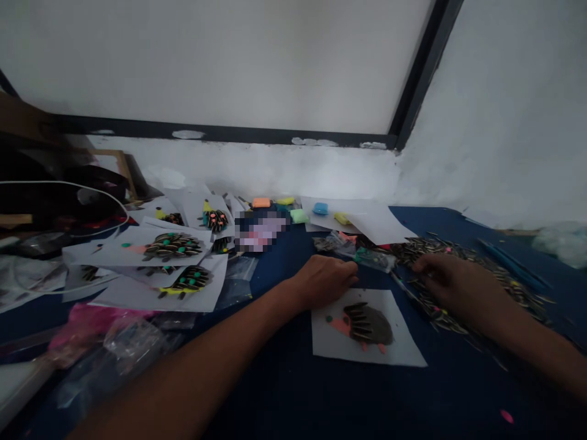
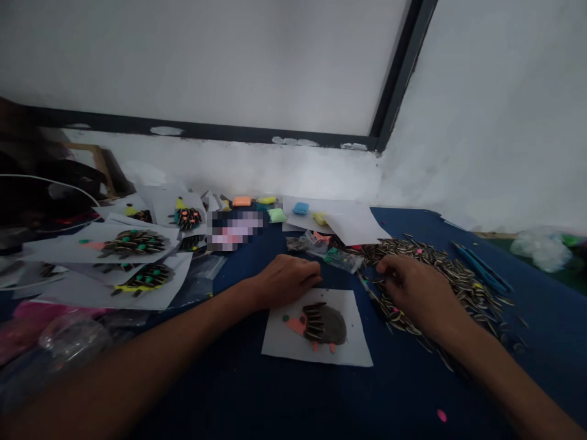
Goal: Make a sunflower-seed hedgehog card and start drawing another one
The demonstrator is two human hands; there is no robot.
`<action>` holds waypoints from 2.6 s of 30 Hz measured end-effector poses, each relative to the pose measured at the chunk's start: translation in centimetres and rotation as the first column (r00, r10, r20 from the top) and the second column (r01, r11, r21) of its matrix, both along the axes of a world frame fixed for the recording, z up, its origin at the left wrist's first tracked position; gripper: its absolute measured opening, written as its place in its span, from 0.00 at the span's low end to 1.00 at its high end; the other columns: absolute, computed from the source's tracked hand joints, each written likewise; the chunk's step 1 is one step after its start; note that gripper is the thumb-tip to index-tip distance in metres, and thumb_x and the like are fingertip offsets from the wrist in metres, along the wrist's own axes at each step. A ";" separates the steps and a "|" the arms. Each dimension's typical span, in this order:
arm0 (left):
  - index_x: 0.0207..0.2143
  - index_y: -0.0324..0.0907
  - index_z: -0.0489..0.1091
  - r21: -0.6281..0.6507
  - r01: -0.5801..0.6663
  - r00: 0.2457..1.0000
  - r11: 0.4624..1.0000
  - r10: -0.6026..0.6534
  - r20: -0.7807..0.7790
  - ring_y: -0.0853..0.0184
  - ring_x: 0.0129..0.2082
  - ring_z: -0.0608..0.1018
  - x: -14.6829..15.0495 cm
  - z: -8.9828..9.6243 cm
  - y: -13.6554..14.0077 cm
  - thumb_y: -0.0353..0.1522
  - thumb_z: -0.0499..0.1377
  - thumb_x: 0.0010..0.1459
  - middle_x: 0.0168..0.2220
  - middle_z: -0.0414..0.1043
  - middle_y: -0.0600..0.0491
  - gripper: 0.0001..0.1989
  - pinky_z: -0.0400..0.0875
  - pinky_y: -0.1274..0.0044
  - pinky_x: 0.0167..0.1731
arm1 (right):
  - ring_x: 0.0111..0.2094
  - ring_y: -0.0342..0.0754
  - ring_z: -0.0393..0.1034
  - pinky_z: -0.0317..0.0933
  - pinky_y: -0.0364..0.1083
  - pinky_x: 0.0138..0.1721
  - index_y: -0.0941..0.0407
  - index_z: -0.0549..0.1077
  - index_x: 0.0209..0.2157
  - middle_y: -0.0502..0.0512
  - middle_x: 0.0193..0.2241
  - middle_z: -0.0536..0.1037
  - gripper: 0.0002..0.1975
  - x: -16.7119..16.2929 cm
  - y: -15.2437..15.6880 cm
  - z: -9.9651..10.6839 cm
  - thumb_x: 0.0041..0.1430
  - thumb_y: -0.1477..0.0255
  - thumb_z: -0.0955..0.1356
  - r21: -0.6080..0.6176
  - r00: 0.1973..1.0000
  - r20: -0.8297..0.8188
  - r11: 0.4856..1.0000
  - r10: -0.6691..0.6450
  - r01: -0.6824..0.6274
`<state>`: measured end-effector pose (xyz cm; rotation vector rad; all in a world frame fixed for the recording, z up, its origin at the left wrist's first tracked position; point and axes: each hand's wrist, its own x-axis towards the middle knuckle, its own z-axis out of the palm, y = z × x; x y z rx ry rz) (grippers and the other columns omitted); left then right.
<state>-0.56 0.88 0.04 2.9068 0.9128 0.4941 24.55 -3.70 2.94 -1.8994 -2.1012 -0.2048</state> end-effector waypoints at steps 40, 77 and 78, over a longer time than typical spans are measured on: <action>0.34 0.39 0.66 -0.016 -0.003 1.000 1.000 0.003 0.004 0.68 0.30 0.75 0.0 0.0 0.0 0.34 0.50 0.65 0.31 0.74 0.52 0.10 0.63 0.77 0.28 | 0.29 0.53 0.65 0.56 0.47 0.29 0.54 0.67 0.24 0.59 0.28 0.69 0.08 -0.3 -0.1 0.0 0.47 0.77 0.58 0.193 0.989 0.058 0.970 0.139 -0.147; 0.34 0.39 0.66 -0.020 -0.012 1.000 1.000 0.012 -0.011 0.67 0.30 0.75 0.0 0.1 0.0 0.33 0.50 0.65 0.31 0.75 0.53 0.09 0.61 0.77 0.27 | 0.19 0.50 0.70 0.52 0.44 0.20 0.51 0.75 0.23 0.50 0.18 0.76 0.12 -0.8 -0.4 1.2 0.48 0.62 0.63 -0.096 0.995 -0.018 0.990 -0.102 0.100; 0.34 0.39 0.66 -0.017 -0.008 1.000 1.000 0.008 -0.004 0.67 0.30 0.75 0.0 0.1 0.0 0.33 0.50 0.65 0.32 0.75 0.53 0.09 0.61 0.77 0.27 | 0.20 0.50 0.70 0.53 0.44 0.21 0.51 0.75 0.23 0.50 0.19 0.77 0.12 -0.9 -0.4 1.3 0.48 0.62 0.63 -0.094 0.994 -0.020 0.990 -0.108 0.106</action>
